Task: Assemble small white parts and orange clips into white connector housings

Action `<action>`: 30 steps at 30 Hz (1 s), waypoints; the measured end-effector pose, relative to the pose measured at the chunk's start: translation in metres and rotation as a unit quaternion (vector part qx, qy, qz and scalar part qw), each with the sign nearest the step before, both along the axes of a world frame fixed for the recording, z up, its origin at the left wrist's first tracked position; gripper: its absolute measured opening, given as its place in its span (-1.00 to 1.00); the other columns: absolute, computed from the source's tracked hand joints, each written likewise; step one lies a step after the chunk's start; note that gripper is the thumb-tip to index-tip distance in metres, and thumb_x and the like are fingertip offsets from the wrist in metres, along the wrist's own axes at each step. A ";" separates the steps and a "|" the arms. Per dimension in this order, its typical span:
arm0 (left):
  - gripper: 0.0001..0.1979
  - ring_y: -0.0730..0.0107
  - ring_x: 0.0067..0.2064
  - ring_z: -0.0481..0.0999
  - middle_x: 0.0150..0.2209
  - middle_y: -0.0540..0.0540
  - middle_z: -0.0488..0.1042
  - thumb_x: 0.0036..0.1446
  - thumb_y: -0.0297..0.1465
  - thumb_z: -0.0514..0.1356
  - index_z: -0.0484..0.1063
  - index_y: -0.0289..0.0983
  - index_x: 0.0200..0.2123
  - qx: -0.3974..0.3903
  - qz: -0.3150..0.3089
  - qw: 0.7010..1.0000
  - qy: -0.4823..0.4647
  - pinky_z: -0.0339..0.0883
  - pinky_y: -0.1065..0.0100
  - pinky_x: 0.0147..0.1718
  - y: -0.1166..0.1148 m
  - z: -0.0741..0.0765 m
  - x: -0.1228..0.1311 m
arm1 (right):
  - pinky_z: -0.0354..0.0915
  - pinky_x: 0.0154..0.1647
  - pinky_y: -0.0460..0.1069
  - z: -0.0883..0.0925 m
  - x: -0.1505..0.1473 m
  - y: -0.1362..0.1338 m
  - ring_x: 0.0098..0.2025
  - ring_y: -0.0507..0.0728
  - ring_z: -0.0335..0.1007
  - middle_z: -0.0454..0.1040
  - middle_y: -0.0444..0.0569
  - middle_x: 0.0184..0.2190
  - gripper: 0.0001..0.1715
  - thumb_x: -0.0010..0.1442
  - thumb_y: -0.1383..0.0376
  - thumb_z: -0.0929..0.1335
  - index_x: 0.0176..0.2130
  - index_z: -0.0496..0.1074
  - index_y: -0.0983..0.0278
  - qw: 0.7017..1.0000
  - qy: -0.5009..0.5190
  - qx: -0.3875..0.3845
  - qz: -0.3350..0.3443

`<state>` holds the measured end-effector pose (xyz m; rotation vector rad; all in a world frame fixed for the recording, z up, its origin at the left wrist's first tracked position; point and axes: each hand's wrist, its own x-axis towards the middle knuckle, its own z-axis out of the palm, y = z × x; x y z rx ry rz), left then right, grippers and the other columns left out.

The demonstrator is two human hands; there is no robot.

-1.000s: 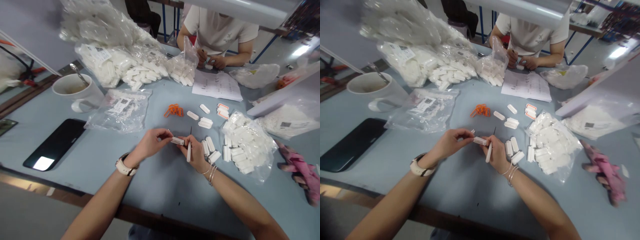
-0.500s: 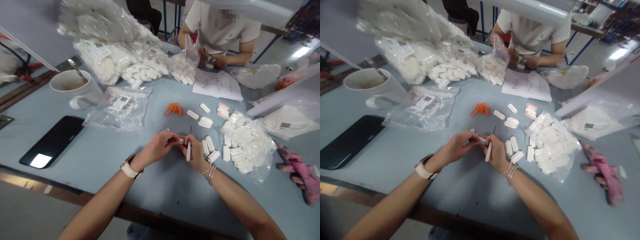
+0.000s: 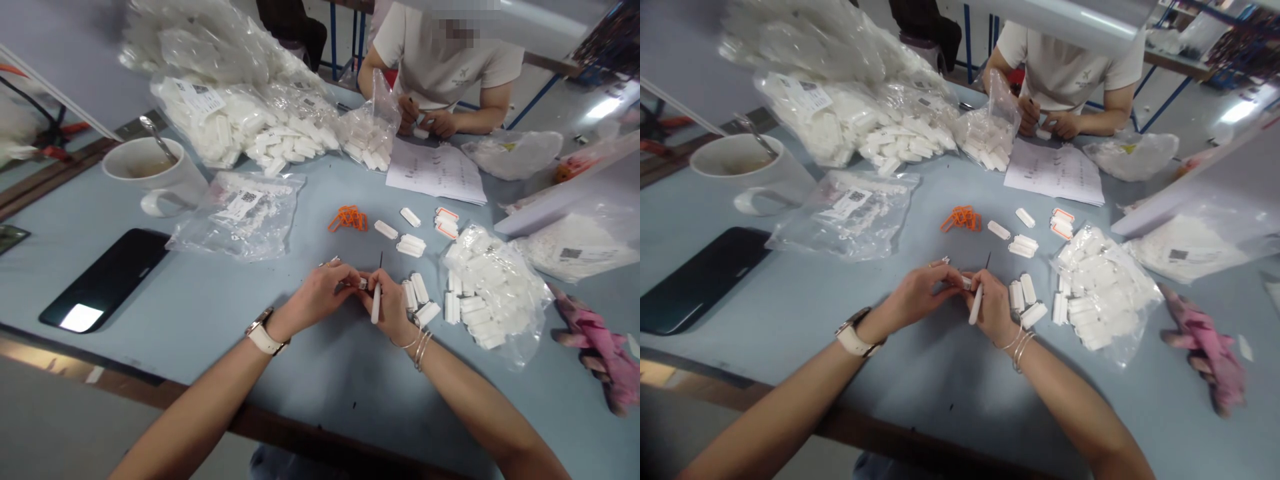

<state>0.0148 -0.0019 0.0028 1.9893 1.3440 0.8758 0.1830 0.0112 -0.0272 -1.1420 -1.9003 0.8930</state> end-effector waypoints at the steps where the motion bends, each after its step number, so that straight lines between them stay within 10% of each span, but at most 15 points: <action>1: -0.91 0.43 -0.32 0.46 -0.39 0.04 0.49 0.09 -0.54 0.15 0.36 -0.24 -0.36 0.008 0.000 1.000 0.008 0.33 0.37 -0.27 0.000 0.000 0.001 | 0.25 -0.42 -0.08 0.001 0.000 0.000 -0.45 0.03 0.39 0.54 -0.07 -0.33 -0.78 0.05 0.35 0.32 -0.44 0.13 0.21 1.000 -0.001 0.004 0.002; 30: -0.74 0.30 -0.20 0.43 -0.31 -0.04 0.48 -0.02 -0.53 0.18 0.36 -0.23 -0.20 -0.051 0.066 0.996 -0.006 0.33 0.26 -0.22 0.000 -0.004 0.007 | 0.25 -0.39 -0.07 0.001 0.000 0.000 -0.41 0.07 0.38 0.41 -0.10 -0.47 -0.82 -0.02 0.44 0.27 -0.48 0.13 0.21 0.999 -0.023 0.032 0.017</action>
